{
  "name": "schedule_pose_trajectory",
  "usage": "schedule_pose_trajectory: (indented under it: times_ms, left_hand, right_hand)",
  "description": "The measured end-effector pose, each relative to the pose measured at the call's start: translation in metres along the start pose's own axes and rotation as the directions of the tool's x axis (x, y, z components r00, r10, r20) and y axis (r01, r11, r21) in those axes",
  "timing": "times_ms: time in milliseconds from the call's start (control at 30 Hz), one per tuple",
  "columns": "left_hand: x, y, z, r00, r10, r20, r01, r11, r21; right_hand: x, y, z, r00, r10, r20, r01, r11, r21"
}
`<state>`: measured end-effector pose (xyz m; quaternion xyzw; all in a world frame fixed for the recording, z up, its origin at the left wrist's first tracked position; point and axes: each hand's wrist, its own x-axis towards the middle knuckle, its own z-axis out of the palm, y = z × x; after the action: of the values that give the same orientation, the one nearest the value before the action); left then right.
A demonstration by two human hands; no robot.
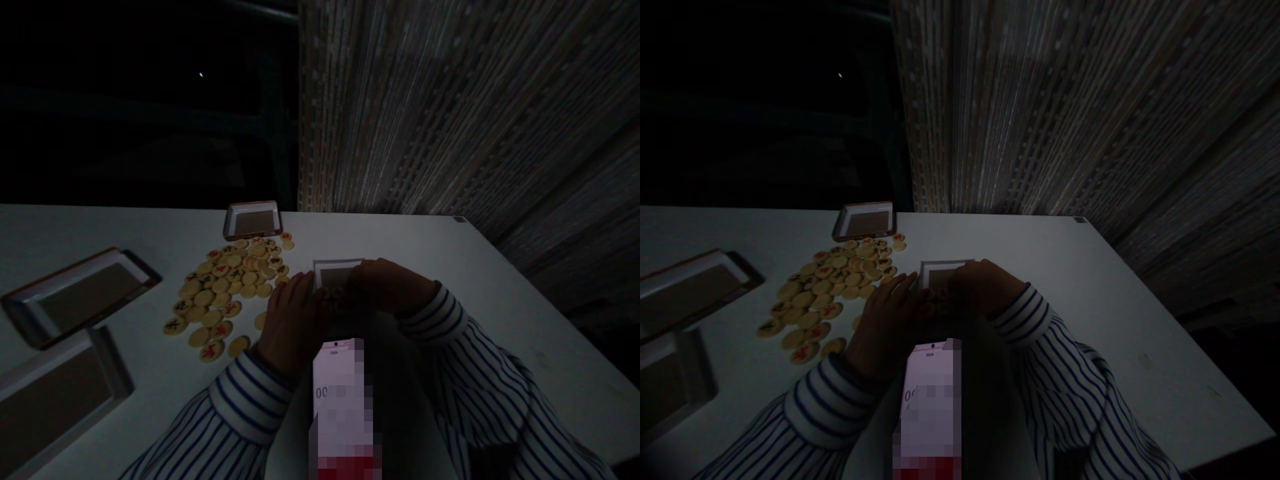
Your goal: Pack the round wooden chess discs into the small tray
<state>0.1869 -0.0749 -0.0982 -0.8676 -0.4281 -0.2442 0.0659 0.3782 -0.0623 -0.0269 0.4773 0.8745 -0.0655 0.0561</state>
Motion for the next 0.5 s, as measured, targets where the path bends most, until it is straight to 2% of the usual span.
schedule_pose_trajectory:
  times_ms: [100,367,500]
  left_hand:
    - [-0.0002,-0.0011,0.0006,1.000,0.004,-0.006,-0.004,1.000,-0.009]
    - [0.0000,-0.0042,0.0015,1.000,0.023,0.005,-0.023,1.000,0.002]
    - [-0.0006,-0.0046,-0.0002,0.999,0.034,0.007,-0.034,0.999,0.001]
  right_hand:
    - [-0.0010,0.0006,0.0011,0.999,-0.009,0.035,0.009,1.000,-0.011]
    - [0.0009,-0.0047,0.0020,0.999,0.006,0.044,-0.002,0.996,-0.091]
    - [-0.0004,-0.0038,0.0038,0.999,-0.001,0.043,0.004,0.997,-0.078]
